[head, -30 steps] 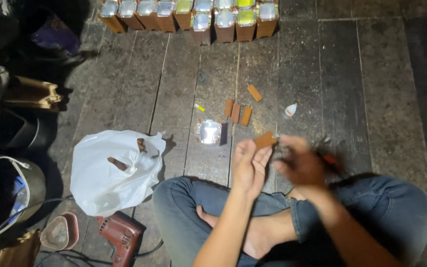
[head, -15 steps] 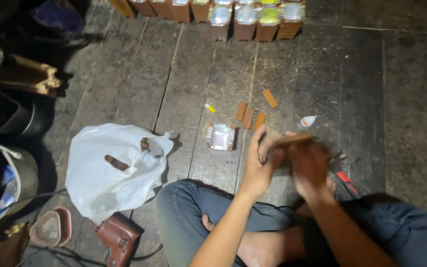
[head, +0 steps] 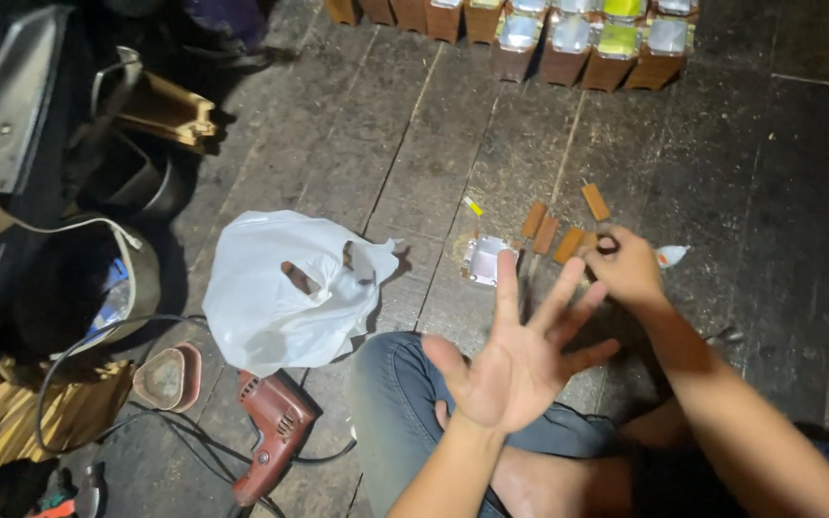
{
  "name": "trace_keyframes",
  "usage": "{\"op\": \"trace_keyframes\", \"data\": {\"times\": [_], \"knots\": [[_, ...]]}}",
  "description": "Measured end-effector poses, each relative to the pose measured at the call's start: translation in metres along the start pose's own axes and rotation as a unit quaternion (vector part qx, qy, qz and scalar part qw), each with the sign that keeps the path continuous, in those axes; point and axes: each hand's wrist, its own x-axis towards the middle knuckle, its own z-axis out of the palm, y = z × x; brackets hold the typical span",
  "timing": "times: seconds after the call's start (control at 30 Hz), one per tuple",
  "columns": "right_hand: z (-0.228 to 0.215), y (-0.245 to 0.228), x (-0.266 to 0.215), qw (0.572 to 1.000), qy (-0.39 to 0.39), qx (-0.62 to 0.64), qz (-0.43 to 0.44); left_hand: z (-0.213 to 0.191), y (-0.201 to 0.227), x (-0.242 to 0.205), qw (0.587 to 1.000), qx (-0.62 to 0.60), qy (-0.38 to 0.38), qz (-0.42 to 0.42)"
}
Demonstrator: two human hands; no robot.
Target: The person assembles small wooden boxes by applying glue to wooden strips and attaching them to the frame of the boxes.
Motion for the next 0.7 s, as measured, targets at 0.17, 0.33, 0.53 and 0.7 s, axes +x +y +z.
{"op": "trace_keyframes", "data": {"times": [0.17, 0.33, 0.53, 0.7], "knots": [[-0.08, -0.074, -0.128, 0.958, 0.052, 0.268, -0.092, 0.015, 0.002, -0.005, 0.924, 0.37, -0.082, 0.059], [-0.119, -0.078, -0.212, 0.886, 0.002, 0.424, -0.189, 0.044, -0.016, -0.008, 0.583, 0.804, -0.094, 0.075], [-0.119, -0.074, -0.223, 0.841, -0.076, 0.506, -0.176, 0.078, -0.025, -0.005, 0.14, 0.983, -0.098, -0.073], [-0.136, -0.085, -0.231, 0.77, -0.13, 0.595, -0.192, 0.094, -0.035, -0.005, 0.092, 0.992, -0.083, 0.008]]}}
